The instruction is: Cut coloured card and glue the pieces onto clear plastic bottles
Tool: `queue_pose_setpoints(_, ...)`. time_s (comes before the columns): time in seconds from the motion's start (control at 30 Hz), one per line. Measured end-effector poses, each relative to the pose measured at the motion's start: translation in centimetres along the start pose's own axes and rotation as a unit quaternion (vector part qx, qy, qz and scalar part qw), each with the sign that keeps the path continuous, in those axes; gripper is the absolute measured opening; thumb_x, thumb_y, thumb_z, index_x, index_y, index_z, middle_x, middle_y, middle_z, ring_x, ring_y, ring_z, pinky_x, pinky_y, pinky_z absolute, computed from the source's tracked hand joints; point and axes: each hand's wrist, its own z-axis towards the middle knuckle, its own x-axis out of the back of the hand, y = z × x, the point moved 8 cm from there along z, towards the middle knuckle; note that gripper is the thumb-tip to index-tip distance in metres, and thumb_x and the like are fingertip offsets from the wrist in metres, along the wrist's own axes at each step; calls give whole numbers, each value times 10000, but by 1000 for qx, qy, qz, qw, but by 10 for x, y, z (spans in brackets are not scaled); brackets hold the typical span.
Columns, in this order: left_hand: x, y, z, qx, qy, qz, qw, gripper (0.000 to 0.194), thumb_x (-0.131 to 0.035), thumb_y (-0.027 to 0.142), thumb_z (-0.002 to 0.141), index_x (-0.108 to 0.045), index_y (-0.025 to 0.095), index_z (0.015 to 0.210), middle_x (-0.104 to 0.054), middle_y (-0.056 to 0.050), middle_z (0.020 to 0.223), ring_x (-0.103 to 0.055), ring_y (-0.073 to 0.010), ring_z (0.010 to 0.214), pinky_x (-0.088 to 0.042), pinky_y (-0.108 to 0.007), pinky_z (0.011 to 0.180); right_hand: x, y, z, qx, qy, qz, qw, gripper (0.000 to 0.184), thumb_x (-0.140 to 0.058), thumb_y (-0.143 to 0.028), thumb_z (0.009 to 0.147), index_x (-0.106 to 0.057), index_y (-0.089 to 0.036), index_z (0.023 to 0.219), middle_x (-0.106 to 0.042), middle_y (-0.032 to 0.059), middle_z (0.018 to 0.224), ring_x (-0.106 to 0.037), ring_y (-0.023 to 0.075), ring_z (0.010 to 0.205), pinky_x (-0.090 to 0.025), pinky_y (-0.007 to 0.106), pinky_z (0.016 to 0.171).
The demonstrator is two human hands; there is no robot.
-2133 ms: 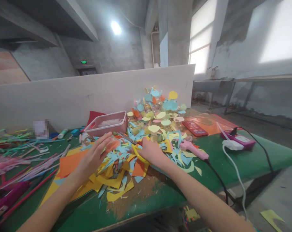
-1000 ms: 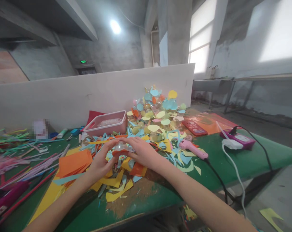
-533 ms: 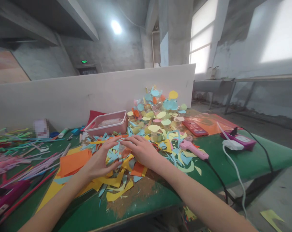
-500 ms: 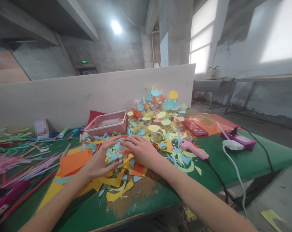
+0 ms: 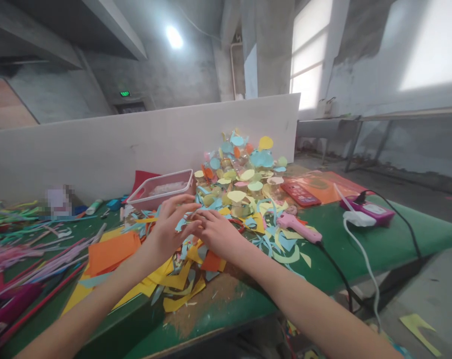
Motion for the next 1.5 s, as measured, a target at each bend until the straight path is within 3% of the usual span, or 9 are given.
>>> queue_pose_setpoints(0.07,-10,5,18,-6,-58,-13,998,202,-546,315,926,-644,216,1072,-581,-110,1206,-507,-276,1183,-473,-442,974,-4,4,1,-18,-12,6,1000,210,-525,-74,902,-696,-148,999,-679,147,1133,-526,274,1193,-462,460,989)
queue_pose_setpoints(0.2,-40,7,43,29,-274,-76,958,210,-509,318,927,-698,229,936,-656,-54,981,-616,-218,944,-515,-374,851,-11,9,1,-43,-55,21,997,294,-529,-53,874,-724,-196,1041,-709,117,1046,-547,277,1160,-465,468,978)
queue_pose_setpoints(0.3,-46,6,54,54,-326,-110,937,216,-526,345,900,-705,228,872,-679,-44,954,-641,-196,854,-513,-344,796,-9,11,-2,-60,-61,19,996,356,-519,-73,886,-707,-234,1142,-685,121,1139,-557,275,1149,-466,465,968)
queue_pose_setpoints(0.6,-42,1,75,124,-297,-190,927,232,-510,397,887,-636,212,824,-652,-13,754,-600,-149,689,-472,-273,634,10,7,-4,-69,-23,41,997,430,-517,-94,892,-624,-261,1275,-575,105,1331,-472,279,1249,-441,448,1021)
queue_pose_setpoints(0.93,-21,-11,103,147,-213,-122,958,279,-475,427,920,-647,208,928,-538,15,624,-471,-123,536,-373,-255,529,12,6,-2,-64,-69,60,994,454,-552,-115,884,-570,-237,1320,-535,73,1397,-462,261,1243,-469,407,1001)
queue_pose_setpoints(1.1,-17,-8,127,29,-137,26,990,241,-397,264,954,-621,178,939,-580,-25,747,-524,-160,672,-419,-295,662,14,5,0,-65,-72,54,994,446,-548,-120,886,-563,-217,1321,-563,79,1355,-495,259,1202,-482,401,975)
queue_pose_setpoints(1.23,-37,6,140,-116,-135,149,973,310,-362,107,919,-624,142,1081,-629,-139,1071,-551,-260,1050,-420,-390,893,12,7,0,-72,-75,48,993,455,-566,-153,892,-544,-236,1339,-558,70,1356,-498,258,1204,-489,388,952)
queue_pose_setpoints(1.37,-53,-13,150,-23,-151,91,984,453,-389,206,941,-421,159,1390,-635,-139,1178,-560,-276,1118,-419,-430,941,11,9,1,-84,-93,27,992,390,-573,-220,917,-552,-207,1306,-586,91,1322,-527,266,1162,-495,386,917)
queue_pose_setpoints(1.5,-53,-36,149,45,-186,104,976,379,-385,344,955,-572,122,1199,-673,-151,1053,-544,-301,1145,-386,-454,998,16,20,-1,-160,-91,4,983,356,-535,-414,957,-590,-133,1168,-651,121,1121,-593,267,976,-508,386,823)
